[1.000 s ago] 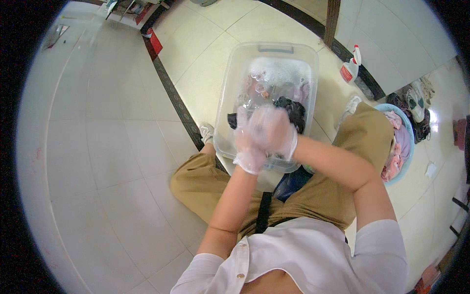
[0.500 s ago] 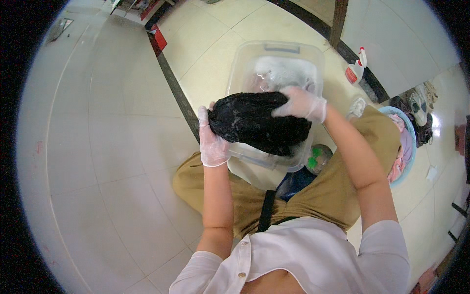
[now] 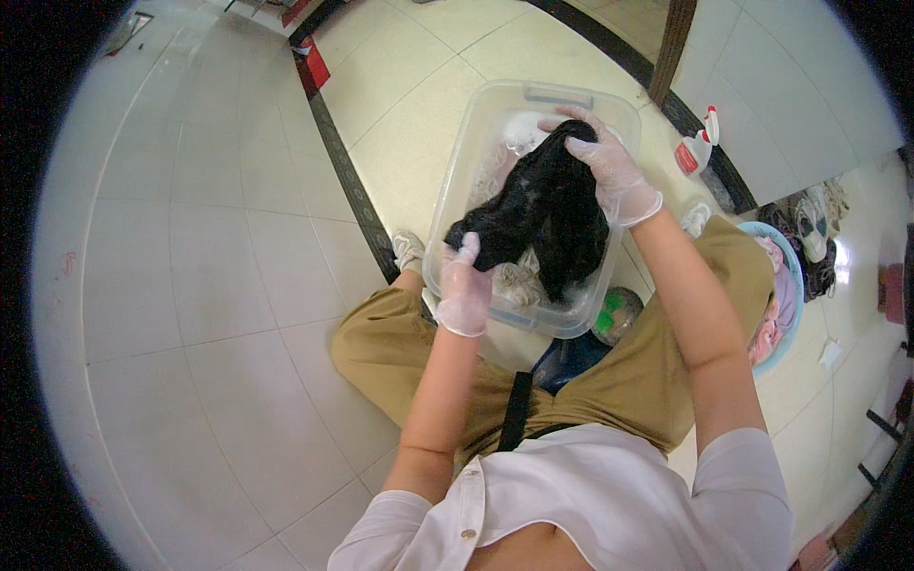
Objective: The person sits on the floor and hand washes a black garment in a clear plastic tub filled with soapy water. They repeatedly scrub the fabric with gloved hands, using a green bar of soap to apply detergent, and rinse the item in the water.
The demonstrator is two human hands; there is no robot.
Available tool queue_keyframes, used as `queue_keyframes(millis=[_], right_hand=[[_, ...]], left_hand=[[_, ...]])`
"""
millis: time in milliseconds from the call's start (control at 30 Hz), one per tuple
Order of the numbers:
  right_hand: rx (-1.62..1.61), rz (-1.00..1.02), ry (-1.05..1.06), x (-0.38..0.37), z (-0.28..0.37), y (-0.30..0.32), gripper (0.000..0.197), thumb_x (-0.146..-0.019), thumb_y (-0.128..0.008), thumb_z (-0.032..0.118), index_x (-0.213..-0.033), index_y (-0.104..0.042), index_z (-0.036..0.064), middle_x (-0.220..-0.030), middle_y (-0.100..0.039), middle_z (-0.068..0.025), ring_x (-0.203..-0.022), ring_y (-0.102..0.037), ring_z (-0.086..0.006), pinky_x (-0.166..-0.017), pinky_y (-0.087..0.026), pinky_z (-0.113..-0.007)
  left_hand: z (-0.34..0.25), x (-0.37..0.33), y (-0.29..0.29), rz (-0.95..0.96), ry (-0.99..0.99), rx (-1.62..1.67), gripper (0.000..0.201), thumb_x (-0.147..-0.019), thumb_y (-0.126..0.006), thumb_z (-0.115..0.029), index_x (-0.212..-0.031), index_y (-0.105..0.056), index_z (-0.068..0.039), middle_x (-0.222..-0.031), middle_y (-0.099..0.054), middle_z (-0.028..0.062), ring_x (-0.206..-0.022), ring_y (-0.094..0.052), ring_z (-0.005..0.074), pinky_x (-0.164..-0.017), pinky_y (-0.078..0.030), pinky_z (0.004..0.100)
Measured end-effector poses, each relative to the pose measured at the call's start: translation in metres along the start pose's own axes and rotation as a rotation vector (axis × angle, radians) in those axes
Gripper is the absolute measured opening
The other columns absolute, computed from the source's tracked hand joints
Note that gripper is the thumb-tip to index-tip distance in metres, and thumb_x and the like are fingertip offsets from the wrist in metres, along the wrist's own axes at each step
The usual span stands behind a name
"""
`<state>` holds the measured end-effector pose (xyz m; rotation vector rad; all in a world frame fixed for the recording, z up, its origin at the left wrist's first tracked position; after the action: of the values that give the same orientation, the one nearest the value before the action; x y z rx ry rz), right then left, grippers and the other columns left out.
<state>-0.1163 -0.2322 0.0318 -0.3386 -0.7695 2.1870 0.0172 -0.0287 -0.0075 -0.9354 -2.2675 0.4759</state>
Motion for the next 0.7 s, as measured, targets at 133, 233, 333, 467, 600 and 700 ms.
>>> queue_keyframes(millis=[133, 233, 333, 467, 600, 700], right_hand=[[-0.028, 0.068, -0.019, 0.003, 0.002, 0.005, 0.027, -0.084, -0.050, 0.004, -0.112, -0.052, 0.0035, -0.107, -0.062, -0.0098, -0.094, -0.058, -0.0172, -0.088, -0.045, -0.028], [-0.304, 0.149, -0.123, 0.006, 0.001, -0.007, 0.025, -0.084, -0.052, 0.007, -0.108, -0.050, 0.0058, -0.110, -0.059, -0.0135, -0.097, -0.058, -0.0220, -0.088, -0.048, -0.034], [-0.263, 0.173, -0.168, 0.010, 0.001, -0.015, 0.021, -0.084, -0.052, 0.009, -0.105, -0.052, 0.0062, -0.103, -0.060, -0.0115, -0.093, -0.059, -0.0208, -0.084, -0.049, -0.033], [0.327, -0.164, 0.051, 0.006, -0.001, 0.006, 0.020, -0.081, -0.051, 0.007, -0.101, -0.054, 0.0051, -0.093, -0.059, -0.0095, -0.089, -0.058, -0.0195, -0.083, -0.046, -0.031], [0.730, -0.028, 0.364, 0.035, -0.022, -0.042, 0.022, -0.075, -0.054, 0.009, -0.097, -0.056, 0.0036, -0.096, -0.057, -0.0104, -0.095, -0.055, -0.0202, -0.086, -0.042, -0.031], [1.054, 0.140, 0.699, 0.074, -0.010, -0.091, 0.010, -0.073, -0.060, 0.012, -0.081, -0.058, 0.0066, -0.079, -0.058, -0.0115, -0.075, -0.058, -0.0266, -0.073, -0.045, -0.034]], left_hand=[[-0.029, 0.011, -0.029, 0.095, -0.131, -0.003, 0.066, -0.087, -0.053, -0.008, -0.142, -0.018, -0.013, -0.122, -0.047, 0.0102, -0.106, -0.051, 0.0238, -0.087, -0.046, 0.0391], [-0.037, 0.002, -0.020, 0.224, -0.071, -0.432, 0.056, -0.083, -0.059, -0.007, -0.135, -0.039, -0.007, -0.111, -0.055, 0.0078, -0.093, -0.055, 0.0155, -0.077, -0.046, 0.0262], [-0.037, 0.000, -0.031, 0.252, 0.046, -1.364, 0.055, -0.074, -0.070, -0.011, -0.125, -0.051, -0.003, -0.098, -0.062, 0.0073, -0.080, -0.058, 0.0137, -0.074, -0.046, 0.0243], [-0.031, 0.012, -0.043, 0.302, 0.073, -0.383, 0.046, -0.084, -0.061, -0.022, -0.124, -0.048, -0.001, -0.108, -0.059, 0.0093, -0.091, -0.058, 0.0159, -0.083, -0.046, 0.0289], [-0.018, 0.039, -0.082, 0.341, -0.371, -0.539, 0.037, -0.094, -0.043, -0.032, -0.119, -0.049, -0.005, -0.112, -0.056, 0.0059, -0.105, -0.052, 0.0164, -0.093, -0.041, 0.0314], [0.022, 0.009, -0.054, 0.734, -0.060, 0.089, 0.028, -0.095, -0.037, -0.035, -0.103, -0.049, -0.010, -0.101, -0.054, 0.0048, -0.097, -0.052, 0.0162, -0.091, -0.041, 0.0319]])
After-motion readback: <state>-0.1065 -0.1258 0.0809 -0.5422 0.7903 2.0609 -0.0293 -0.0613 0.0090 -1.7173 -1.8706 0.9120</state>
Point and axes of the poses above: each hand's wrist, its own x-axis away from the middle knuckle, its own y-axis out of the back of the hand, z = x × y, the point moved 5 cm from there along -x, towards the middle knuckle
